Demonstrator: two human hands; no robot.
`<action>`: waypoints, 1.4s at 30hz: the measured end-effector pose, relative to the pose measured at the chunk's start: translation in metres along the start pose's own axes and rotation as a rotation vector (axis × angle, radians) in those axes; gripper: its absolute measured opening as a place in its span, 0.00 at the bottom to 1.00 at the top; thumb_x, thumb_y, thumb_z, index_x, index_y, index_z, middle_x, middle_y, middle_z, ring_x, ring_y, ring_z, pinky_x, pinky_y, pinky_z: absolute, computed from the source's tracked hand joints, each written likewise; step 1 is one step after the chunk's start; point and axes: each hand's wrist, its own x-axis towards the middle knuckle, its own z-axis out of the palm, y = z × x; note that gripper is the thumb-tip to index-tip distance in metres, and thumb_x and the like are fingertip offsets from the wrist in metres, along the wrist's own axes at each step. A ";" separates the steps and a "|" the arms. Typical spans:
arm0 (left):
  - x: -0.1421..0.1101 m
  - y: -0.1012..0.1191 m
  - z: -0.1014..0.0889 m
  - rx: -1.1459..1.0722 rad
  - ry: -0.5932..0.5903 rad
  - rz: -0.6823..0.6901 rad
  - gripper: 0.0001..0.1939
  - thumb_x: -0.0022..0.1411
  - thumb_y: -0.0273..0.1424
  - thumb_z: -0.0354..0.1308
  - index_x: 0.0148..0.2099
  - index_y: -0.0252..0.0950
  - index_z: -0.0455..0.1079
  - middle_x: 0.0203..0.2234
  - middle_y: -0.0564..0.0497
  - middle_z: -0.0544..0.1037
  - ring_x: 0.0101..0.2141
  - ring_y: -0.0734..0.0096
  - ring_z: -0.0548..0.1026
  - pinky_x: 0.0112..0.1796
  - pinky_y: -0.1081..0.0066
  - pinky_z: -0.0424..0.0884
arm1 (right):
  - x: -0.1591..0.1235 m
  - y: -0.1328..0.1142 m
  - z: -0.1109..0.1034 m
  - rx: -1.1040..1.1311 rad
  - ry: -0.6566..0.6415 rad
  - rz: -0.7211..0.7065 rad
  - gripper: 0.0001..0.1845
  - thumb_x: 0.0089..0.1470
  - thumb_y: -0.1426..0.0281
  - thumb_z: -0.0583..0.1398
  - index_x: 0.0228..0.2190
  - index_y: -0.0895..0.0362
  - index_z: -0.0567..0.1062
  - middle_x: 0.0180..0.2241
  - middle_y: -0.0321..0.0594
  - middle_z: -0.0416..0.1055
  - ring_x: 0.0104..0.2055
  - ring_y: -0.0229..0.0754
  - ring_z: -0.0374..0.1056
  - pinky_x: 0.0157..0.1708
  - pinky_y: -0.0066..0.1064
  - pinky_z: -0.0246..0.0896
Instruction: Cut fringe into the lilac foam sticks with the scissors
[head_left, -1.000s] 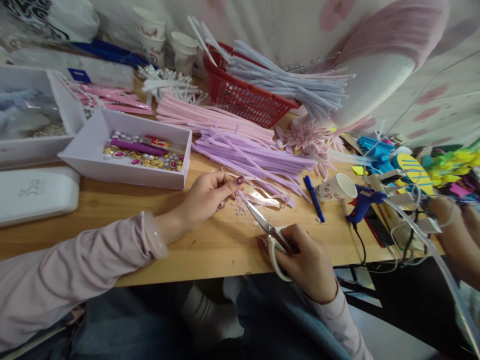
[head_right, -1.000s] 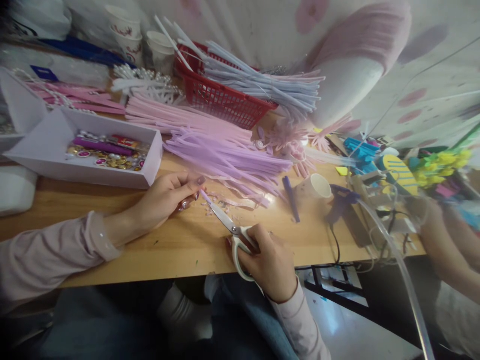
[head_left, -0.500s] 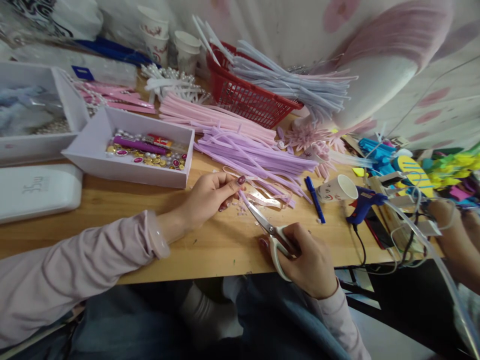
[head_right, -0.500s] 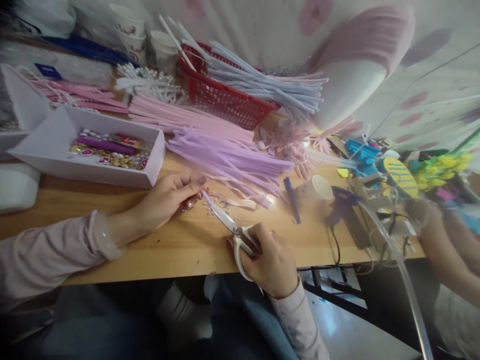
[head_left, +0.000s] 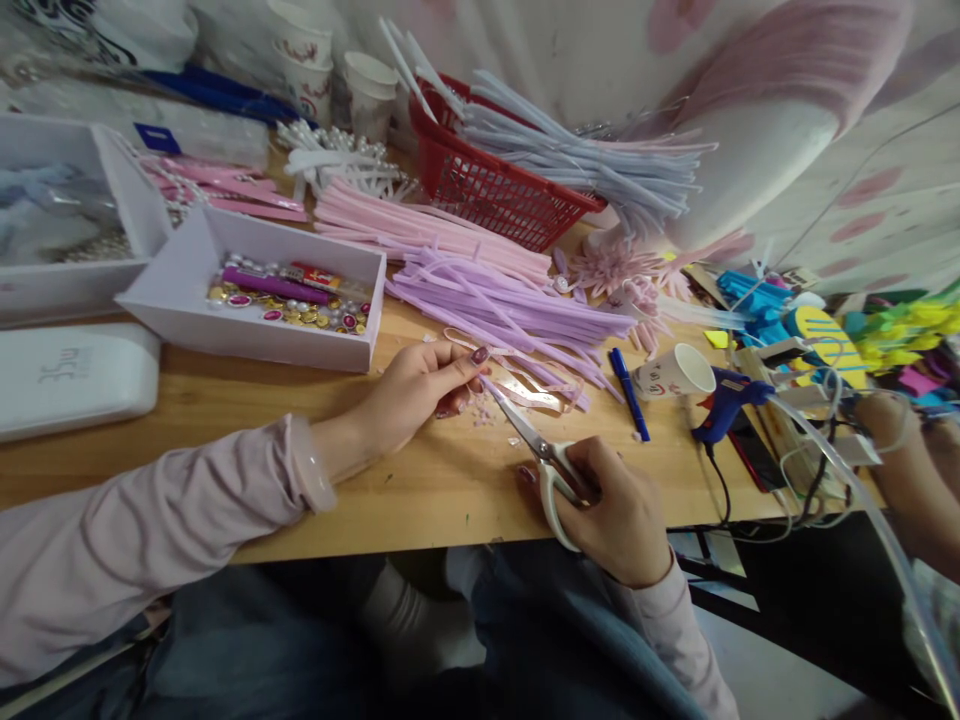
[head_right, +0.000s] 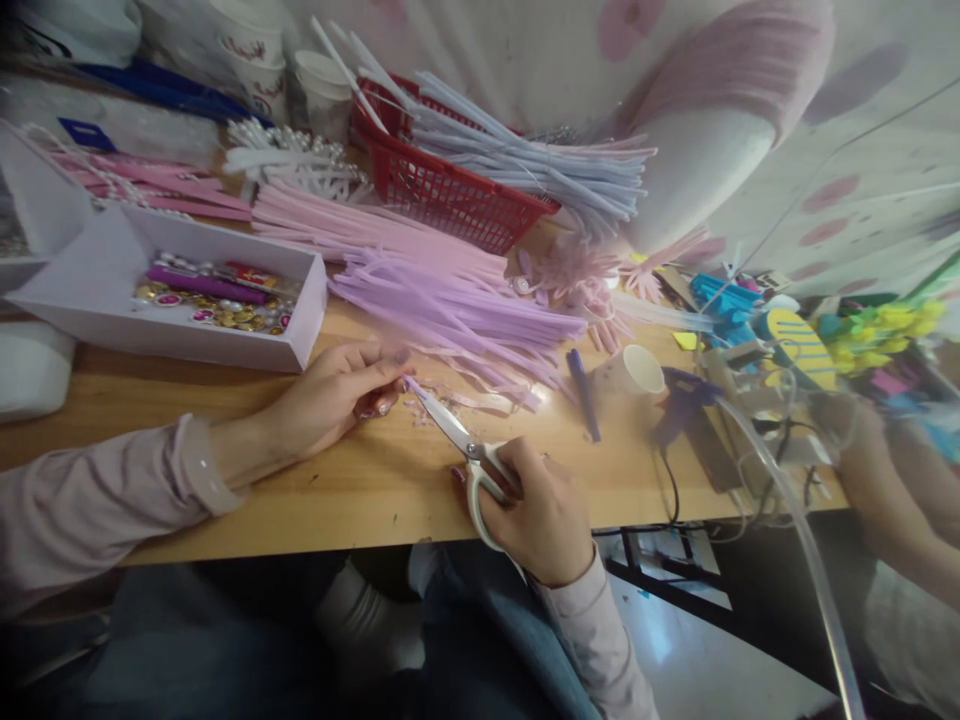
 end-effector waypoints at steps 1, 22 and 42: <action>0.000 0.000 0.000 -0.006 -0.003 -0.002 0.16 0.54 0.38 0.65 0.25 0.32 0.67 0.16 0.56 0.67 0.16 0.84 0.59 0.18 0.77 0.49 | 0.000 0.000 0.000 0.002 -0.002 -0.002 0.16 0.51 0.59 0.64 0.27 0.53 0.64 0.16 0.27 0.58 0.16 0.32 0.54 0.19 0.26 0.48; 0.001 0.000 0.001 -0.029 0.016 -0.040 0.12 0.58 0.32 0.62 0.26 0.30 0.68 0.18 0.55 0.69 0.17 0.85 0.60 0.18 0.79 0.51 | 0.002 0.008 -0.014 0.077 0.028 0.066 0.16 0.50 0.60 0.65 0.27 0.54 0.65 0.18 0.28 0.59 0.18 0.32 0.55 0.19 0.25 0.51; 0.003 0.001 -0.004 0.040 -0.004 0.025 0.18 0.44 0.40 0.72 0.26 0.32 0.71 0.17 0.57 0.70 0.17 0.85 0.62 0.18 0.79 0.56 | -0.012 0.045 -0.057 -0.207 -0.203 -0.023 0.09 0.55 0.61 0.60 0.30 0.53 0.69 0.23 0.34 0.70 0.23 0.38 0.67 0.22 0.28 0.55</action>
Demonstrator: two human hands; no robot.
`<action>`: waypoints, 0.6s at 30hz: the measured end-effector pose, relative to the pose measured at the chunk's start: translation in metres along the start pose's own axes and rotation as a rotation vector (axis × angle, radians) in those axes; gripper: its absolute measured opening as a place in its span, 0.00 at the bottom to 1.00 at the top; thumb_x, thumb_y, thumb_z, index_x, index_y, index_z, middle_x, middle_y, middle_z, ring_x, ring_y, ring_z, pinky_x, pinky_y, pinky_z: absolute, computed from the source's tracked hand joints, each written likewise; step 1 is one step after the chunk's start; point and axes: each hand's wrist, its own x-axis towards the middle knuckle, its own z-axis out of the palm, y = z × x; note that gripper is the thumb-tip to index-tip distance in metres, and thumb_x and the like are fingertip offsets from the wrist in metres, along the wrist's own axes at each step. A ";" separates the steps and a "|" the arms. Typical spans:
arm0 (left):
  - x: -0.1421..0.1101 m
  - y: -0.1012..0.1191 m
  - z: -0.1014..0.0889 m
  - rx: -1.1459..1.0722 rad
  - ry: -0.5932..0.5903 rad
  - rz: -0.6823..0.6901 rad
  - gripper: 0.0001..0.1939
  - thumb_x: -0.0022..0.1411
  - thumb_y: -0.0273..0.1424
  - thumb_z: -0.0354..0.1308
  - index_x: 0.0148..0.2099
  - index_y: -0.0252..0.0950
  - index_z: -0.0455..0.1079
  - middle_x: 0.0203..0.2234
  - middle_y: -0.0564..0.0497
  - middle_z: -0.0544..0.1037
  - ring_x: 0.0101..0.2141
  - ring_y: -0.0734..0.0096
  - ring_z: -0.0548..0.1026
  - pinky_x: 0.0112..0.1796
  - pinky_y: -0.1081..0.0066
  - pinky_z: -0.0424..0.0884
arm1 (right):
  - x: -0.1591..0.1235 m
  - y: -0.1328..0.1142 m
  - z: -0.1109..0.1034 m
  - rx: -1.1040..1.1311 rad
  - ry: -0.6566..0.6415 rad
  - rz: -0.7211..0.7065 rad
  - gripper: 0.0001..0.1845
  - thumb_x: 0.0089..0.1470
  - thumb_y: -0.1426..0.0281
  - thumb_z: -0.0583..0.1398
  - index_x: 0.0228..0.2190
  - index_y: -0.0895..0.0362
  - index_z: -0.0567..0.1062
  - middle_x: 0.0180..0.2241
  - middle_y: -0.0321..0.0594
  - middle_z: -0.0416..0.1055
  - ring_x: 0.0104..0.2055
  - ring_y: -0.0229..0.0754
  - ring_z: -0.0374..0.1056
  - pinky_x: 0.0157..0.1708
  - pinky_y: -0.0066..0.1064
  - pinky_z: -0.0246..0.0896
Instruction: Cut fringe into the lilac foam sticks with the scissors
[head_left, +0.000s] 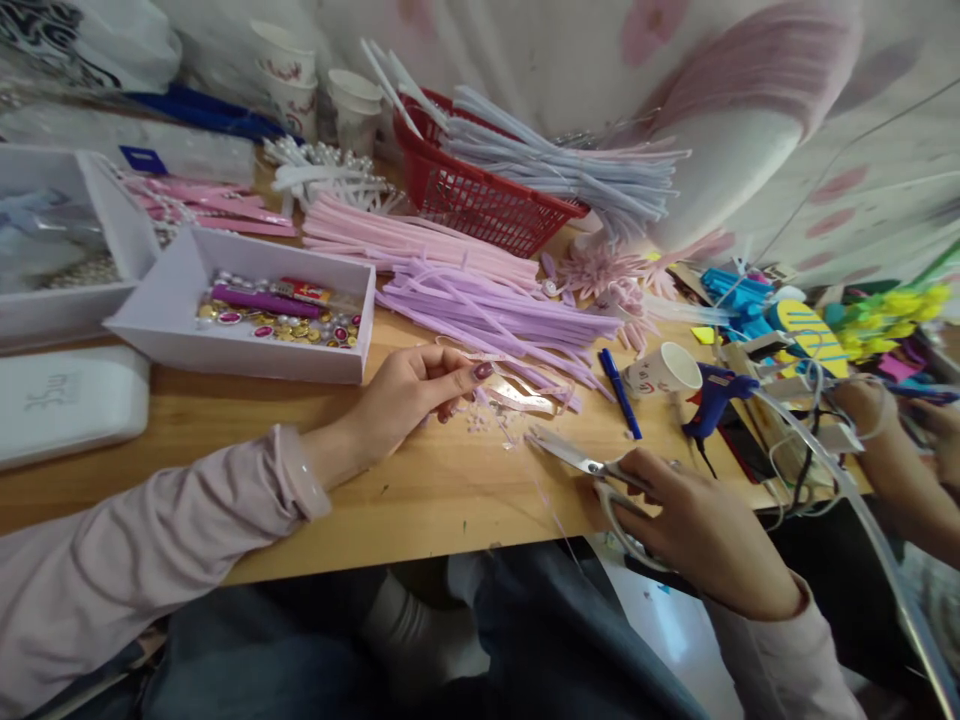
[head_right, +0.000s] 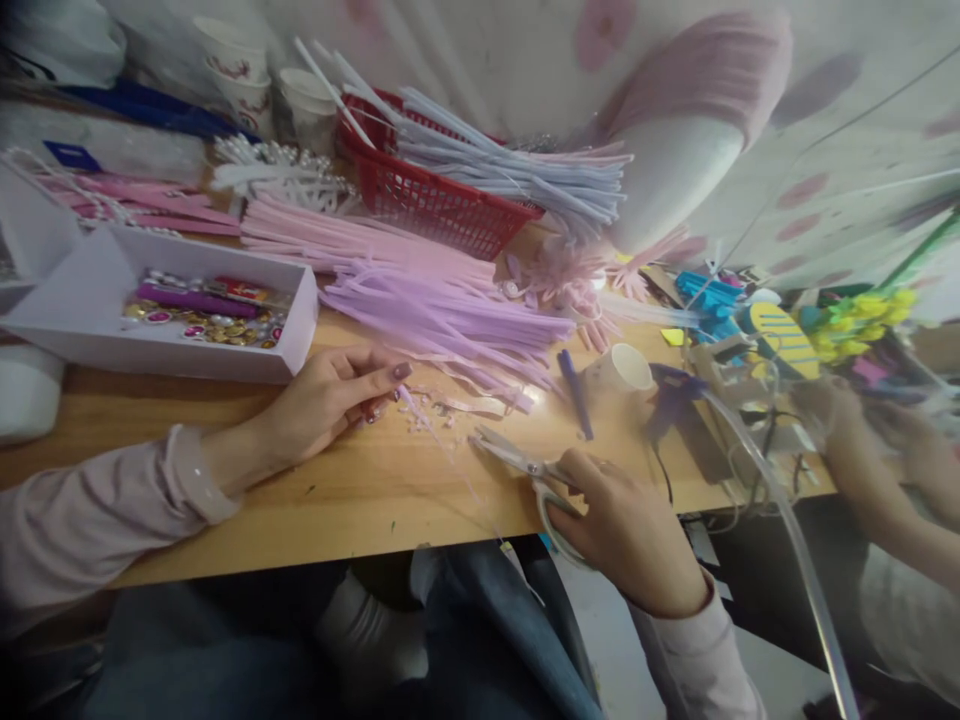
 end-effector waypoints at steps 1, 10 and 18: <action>0.000 0.000 0.000 -0.004 0.000 -0.003 0.18 0.44 0.40 0.72 0.27 0.31 0.71 0.17 0.57 0.70 0.17 0.85 0.63 0.18 0.79 0.56 | 0.000 0.000 0.000 0.010 0.050 0.030 0.10 0.55 0.60 0.61 0.31 0.53 0.69 0.23 0.34 0.70 0.23 0.38 0.66 0.23 0.27 0.56; 0.000 0.000 0.000 -0.033 0.012 -0.022 0.15 0.41 0.34 0.74 0.29 0.32 0.75 0.19 0.56 0.74 0.17 0.84 0.66 0.20 0.79 0.61 | 0.003 -0.004 0.004 0.365 0.138 0.269 0.13 0.51 0.59 0.65 0.28 0.54 0.70 0.21 0.32 0.66 0.22 0.36 0.62 0.20 0.27 0.55; 0.000 0.000 0.000 -0.040 0.020 -0.017 0.16 0.44 0.35 0.73 0.32 0.32 0.73 0.22 0.55 0.76 0.20 0.82 0.69 0.22 0.79 0.66 | 0.019 -0.035 0.013 0.852 0.127 0.241 0.13 0.51 0.65 0.67 0.34 0.54 0.68 0.29 0.35 0.69 0.30 0.38 0.66 0.30 0.29 0.63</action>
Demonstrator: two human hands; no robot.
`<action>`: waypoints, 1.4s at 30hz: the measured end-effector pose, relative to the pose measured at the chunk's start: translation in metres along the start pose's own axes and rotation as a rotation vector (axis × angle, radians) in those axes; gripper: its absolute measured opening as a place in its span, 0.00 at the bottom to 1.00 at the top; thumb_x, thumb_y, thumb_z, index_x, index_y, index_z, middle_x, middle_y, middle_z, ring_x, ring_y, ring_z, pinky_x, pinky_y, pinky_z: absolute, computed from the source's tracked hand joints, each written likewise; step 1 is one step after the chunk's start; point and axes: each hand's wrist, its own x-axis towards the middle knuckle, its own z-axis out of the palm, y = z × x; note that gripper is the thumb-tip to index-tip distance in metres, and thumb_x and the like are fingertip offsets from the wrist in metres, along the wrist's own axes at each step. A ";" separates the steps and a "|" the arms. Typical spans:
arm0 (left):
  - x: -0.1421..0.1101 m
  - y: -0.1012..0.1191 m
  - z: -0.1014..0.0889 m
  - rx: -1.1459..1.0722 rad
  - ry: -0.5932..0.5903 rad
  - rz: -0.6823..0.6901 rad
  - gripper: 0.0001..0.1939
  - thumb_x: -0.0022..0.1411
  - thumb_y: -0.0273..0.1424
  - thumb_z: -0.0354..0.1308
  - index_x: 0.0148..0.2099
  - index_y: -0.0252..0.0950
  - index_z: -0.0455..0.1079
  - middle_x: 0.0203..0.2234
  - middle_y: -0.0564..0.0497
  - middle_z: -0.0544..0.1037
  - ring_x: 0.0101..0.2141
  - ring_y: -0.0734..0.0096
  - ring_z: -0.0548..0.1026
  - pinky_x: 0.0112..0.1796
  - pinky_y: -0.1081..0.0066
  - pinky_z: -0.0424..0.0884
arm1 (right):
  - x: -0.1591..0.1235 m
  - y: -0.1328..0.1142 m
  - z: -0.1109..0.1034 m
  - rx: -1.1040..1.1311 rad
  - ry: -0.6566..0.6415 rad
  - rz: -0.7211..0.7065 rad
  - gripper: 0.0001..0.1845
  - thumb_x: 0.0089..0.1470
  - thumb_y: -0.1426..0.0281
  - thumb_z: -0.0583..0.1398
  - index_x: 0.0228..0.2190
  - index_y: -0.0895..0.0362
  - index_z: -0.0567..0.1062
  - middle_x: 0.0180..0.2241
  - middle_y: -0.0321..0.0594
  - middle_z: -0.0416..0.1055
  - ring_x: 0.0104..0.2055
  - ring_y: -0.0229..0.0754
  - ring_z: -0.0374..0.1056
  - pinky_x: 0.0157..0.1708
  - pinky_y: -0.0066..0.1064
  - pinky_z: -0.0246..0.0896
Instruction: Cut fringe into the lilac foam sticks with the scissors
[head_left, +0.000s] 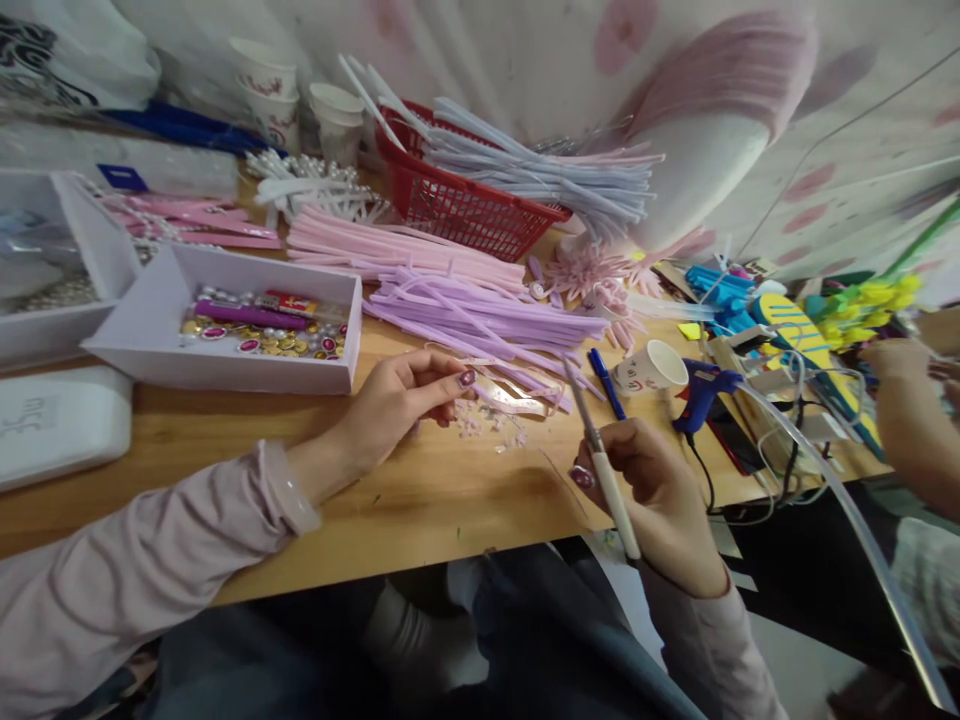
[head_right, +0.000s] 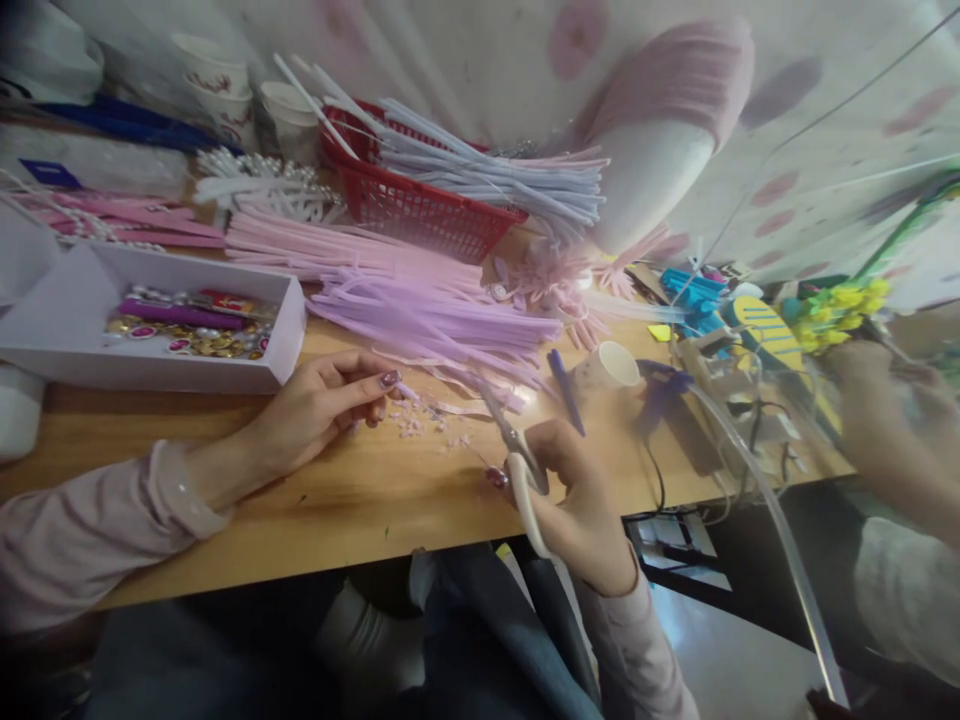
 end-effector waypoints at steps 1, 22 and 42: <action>0.000 0.000 0.000 0.024 -0.003 0.013 0.15 0.45 0.35 0.72 0.31 0.32 0.72 0.21 0.56 0.75 0.19 0.82 0.69 0.22 0.79 0.66 | 0.000 0.000 0.004 -0.032 0.005 -0.028 0.13 0.51 0.65 0.67 0.35 0.53 0.68 0.29 0.34 0.67 0.30 0.37 0.65 0.30 0.28 0.63; -0.003 -0.003 0.001 0.186 -0.050 0.028 0.12 0.64 0.31 0.55 0.28 0.36 0.60 0.18 0.59 0.67 0.13 0.85 0.59 0.12 0.82 0.59 | -0.003 0.013 0.035 -0.659 0.173 -0.402 0.08 0.53 0.66 0.63 0.32 0.54 0.68 0.29 0.38 0.73 0.30 0.41 0.70 0.30 0.30 0.61; -0.006 0.002 0.003 0.230 -0.039 -0.096 0.15 0.65 0.31 0.53 0.25 0.37 0.59 0.12 0.62 0.62 0.10 0.86 0.56 0.11 0.81 0.49 | -0.002 0.015 0.036 -0.683 0.172 -0.389 0.07 0.55 0.66 0.63 0.33 0.53 0.70 0.28 0.37 0.73 0.29 0.39 0.69 0.30 0.29 0.60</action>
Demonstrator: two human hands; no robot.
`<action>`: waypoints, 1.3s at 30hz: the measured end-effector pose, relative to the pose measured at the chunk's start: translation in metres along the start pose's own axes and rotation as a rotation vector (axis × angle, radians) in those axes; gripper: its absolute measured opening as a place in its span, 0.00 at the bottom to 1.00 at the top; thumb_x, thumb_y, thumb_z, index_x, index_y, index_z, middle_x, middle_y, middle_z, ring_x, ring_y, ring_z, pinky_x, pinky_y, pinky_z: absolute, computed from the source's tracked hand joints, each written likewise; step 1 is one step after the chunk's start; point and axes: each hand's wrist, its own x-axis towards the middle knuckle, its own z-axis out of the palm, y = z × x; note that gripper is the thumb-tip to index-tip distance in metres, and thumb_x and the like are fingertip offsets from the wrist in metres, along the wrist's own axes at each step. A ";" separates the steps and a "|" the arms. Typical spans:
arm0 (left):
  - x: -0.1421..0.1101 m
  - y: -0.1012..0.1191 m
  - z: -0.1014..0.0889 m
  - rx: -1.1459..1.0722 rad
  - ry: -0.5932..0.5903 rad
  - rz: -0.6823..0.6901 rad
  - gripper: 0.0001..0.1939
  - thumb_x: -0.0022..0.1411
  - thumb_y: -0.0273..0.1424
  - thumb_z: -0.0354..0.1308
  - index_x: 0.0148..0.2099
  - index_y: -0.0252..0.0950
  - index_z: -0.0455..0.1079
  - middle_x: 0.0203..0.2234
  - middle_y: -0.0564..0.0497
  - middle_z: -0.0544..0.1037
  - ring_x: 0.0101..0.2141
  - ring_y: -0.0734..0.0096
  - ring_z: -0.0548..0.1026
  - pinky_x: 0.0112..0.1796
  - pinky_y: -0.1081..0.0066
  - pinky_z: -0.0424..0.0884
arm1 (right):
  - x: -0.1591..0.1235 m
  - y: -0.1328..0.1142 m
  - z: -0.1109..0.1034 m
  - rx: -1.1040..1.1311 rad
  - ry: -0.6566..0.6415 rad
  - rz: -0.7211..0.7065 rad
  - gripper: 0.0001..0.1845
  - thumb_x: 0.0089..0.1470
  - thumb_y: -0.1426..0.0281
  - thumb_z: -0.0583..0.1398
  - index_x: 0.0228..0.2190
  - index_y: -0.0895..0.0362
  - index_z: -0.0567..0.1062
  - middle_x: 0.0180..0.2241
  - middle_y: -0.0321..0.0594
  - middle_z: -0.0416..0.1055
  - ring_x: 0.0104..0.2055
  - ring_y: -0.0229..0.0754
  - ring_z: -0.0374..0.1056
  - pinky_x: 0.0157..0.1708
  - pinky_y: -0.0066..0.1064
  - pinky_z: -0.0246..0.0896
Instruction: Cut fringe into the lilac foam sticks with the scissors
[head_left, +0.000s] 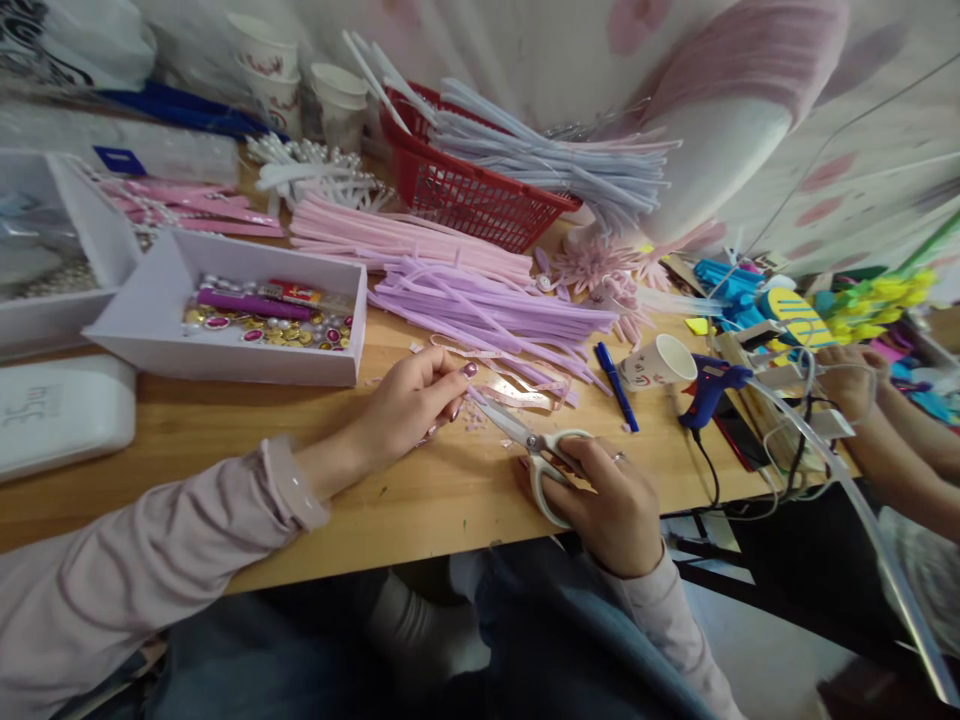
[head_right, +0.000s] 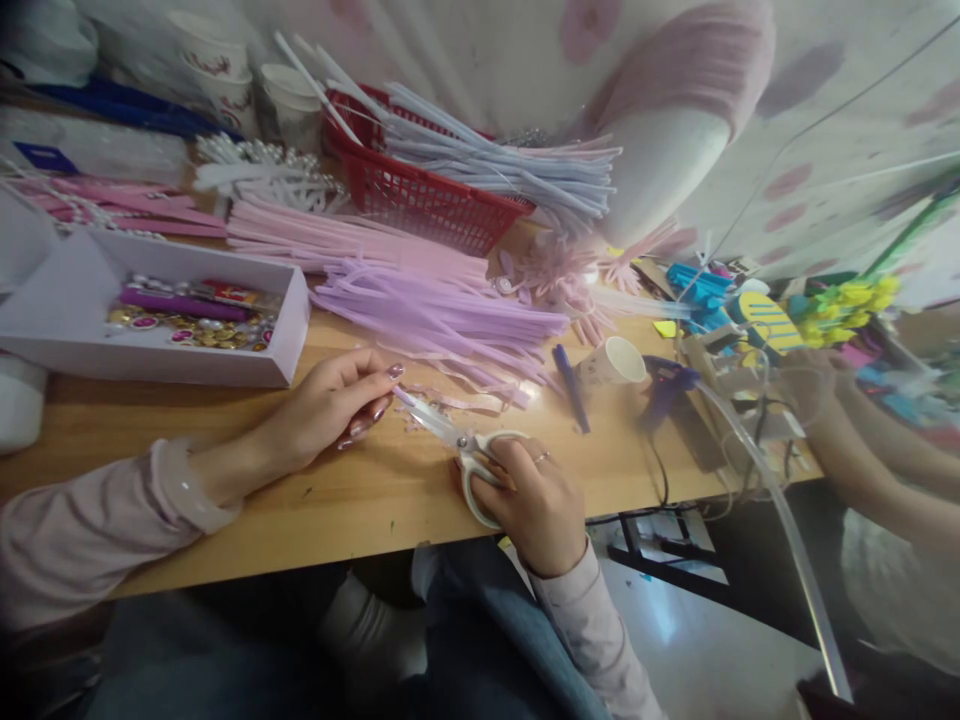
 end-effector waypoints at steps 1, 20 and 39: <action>0.000 0.001 0.000 0.008 0.006 -0.004 0.15 0.65 0.31 0.53 0.25 0.37 0.59 0.12 0.62 0.62 0.09 0.86 0.56 0.11 0.81 0.49 | -0.001 0.001 0.000 0.000 -0.003 0.005 0.06 0.55 0.66 0.62 0.33 0.53 0.70 0.28 0.37 0.73 0.29 0.39 0.69 0.30 0.29 0.60; -0.001 0.005 0.001 0.012 0.027 -0.021 0.15 0.63 0.32 0.55 0.24 0.38 0.59 0.11 0.61 0.61 0.09 0.85 0.54 0.12 0.79 0.46 | 0.003 0.005 -0.015 0.038 -0.040 0.123 0.10 0.52 0.62 0.64 0.30 0.53 0.69 0.20 0.31 0.67 0.20 0.35 0.62 0.21 0.27 0.55; 0.004 -0.004 -0.001 0.096 0.000 0.108 0.08 0.53 0.34 0.64 0.30 0.34 0.73 0.19 0.55 0.72 0.16 0.82 0.63 0.16 0.79 0.62 | -0.016 0.056 -0.055 0.059 -0.171 0.155 0.12 0.53 0.61 0.64 0.38 0.52 0.72 0.33 0.38 0.74 0.33 0.44 0.73 0.34 0.34 0.65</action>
